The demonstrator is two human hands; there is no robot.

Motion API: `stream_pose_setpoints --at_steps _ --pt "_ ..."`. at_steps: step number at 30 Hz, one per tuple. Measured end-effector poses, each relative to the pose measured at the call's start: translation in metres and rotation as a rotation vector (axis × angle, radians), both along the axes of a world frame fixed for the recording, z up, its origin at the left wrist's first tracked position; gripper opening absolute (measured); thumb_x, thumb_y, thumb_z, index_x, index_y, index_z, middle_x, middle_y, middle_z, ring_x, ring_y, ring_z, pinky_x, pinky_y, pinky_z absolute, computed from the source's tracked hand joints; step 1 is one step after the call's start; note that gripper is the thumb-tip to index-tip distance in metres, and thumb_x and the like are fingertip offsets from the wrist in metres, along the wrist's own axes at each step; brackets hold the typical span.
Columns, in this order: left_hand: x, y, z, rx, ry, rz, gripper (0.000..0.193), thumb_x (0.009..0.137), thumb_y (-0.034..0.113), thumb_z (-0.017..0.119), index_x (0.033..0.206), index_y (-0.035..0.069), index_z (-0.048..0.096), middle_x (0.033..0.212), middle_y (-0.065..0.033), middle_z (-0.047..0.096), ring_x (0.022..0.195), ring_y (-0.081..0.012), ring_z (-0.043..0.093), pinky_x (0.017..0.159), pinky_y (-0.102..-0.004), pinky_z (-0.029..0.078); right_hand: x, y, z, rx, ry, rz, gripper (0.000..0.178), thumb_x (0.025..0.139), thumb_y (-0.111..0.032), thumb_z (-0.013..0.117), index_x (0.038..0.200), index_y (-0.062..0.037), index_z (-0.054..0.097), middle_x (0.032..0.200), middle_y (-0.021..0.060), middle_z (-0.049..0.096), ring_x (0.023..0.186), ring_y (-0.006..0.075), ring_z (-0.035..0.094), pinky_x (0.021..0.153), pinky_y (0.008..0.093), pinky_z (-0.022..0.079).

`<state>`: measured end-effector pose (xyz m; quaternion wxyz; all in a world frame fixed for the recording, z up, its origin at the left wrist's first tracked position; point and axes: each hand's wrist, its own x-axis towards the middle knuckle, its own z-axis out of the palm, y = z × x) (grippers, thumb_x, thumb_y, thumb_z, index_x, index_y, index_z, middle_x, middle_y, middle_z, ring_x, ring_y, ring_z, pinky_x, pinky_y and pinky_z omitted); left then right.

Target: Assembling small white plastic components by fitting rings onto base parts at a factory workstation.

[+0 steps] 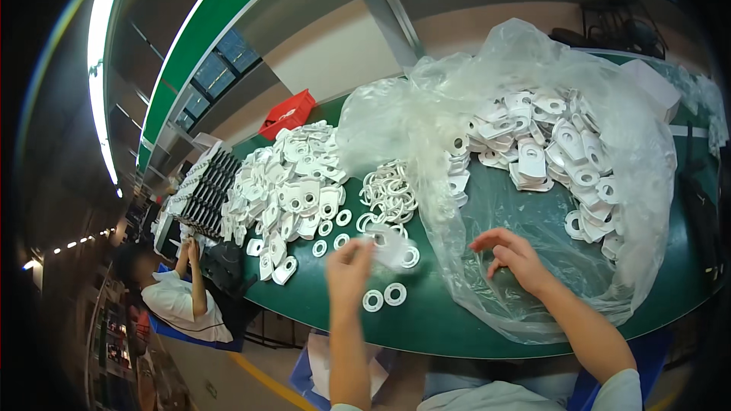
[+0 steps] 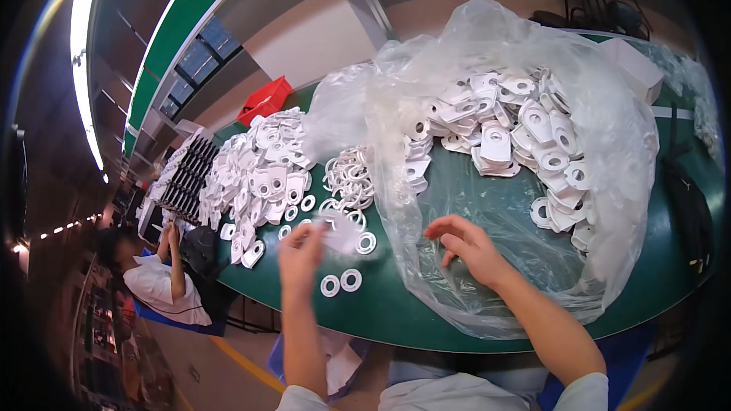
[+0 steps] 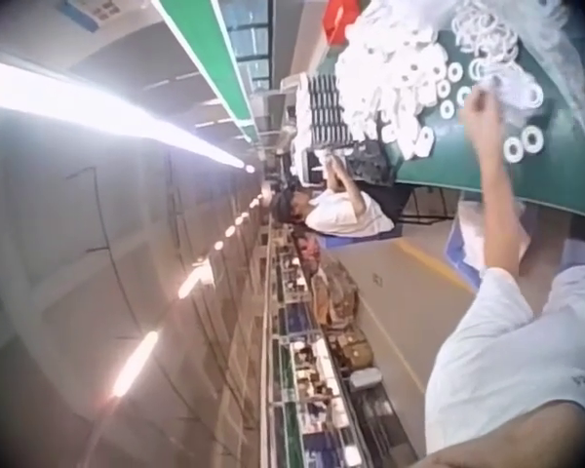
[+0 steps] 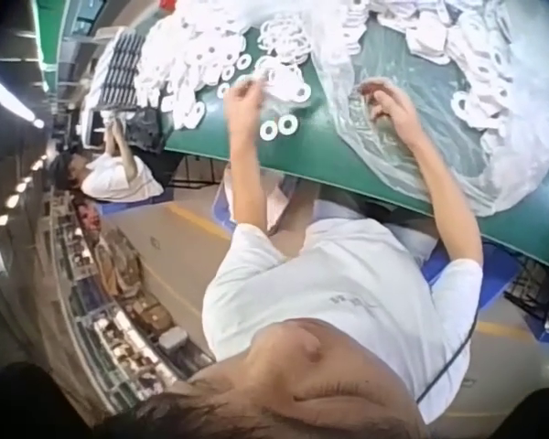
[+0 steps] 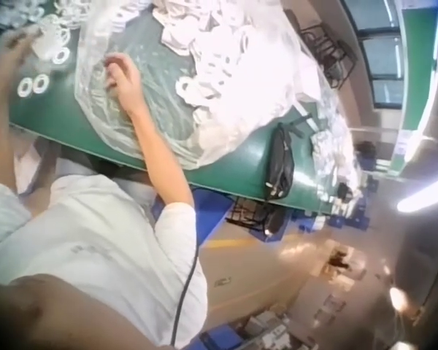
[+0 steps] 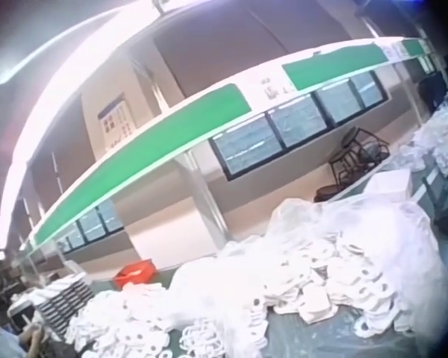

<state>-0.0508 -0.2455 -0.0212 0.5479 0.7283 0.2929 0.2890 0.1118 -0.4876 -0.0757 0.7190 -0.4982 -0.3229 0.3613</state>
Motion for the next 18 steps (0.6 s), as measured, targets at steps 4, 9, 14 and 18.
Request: stream_pose_setpoints --at_steps 4,9,14,18 --pt "-0.021 0.146 0.019 0.278 0.089 0.325 0.026 0.085 0.02 0.065 0.066 0.005 0.057 0.052 0.0021 0.048 0.041 -0.0054 0.042 0.038 -0.0214 0.031 -0.001 0.0 -0.001 -0.077 0.001 0.002 0.027 0.089 -0.012 0.047 0.11 0.0014 0.056 0.113 0.0103 0.058 0.089 0.0145 0.057 0.069 0.0275 0.051" --pt "-0.009 0.245 0.045 0.1 -0.255 0.325 0.062 0.081 0.004 0.063 0.134 -0.008 0.032 0.115 -0.0195 0.05 0.093 -0.0234 0.059 0.075 -0.0334 0.056 -0.001 0.003 -0.006 -0.122 -0.042 0.039 0.022 0.087 -0.007 0.051 0.106 0.002 0.059 0.108 0.0091 0.059 0.076 0.012 0.057 0.068 0.0255 0.05" --pt "0.03 0.193 0.004 0.261 0.036 0.021 0.025 0.083 0.013 0.063 0.104 -0.001 0.063 0.087 -0.0038 0.063 0.077 -0.0131 0.062 0.061 -0.0255 0.052 0.0 0.005 -0.004 -0.185 -0.111 -0.007 0.017 0.087 -0.006 0.056 0.101 0.0002 0.062 0.094 0.006 0.062 0.073 0.0114 0.057 0.065 0.0251 0.049" --pt "0.009 0.158 -0.037 0.63 0.416 0.033 0.027 0.073 0.011 0.069 0.097 -0.001 0.066 0.085 -0.0119 0.066 0.08 -0.0209 0.063 0.071 -0.0328 0.049 0.006 0.001 0.01 -0.226 -0.501 -0.318 0.015 0.083 -0.008 0.061 0.096 -0.0012 0.063 0.086 0.0097 0.064 0.07 0.015 0.06 0.06 0.0267 0.049"
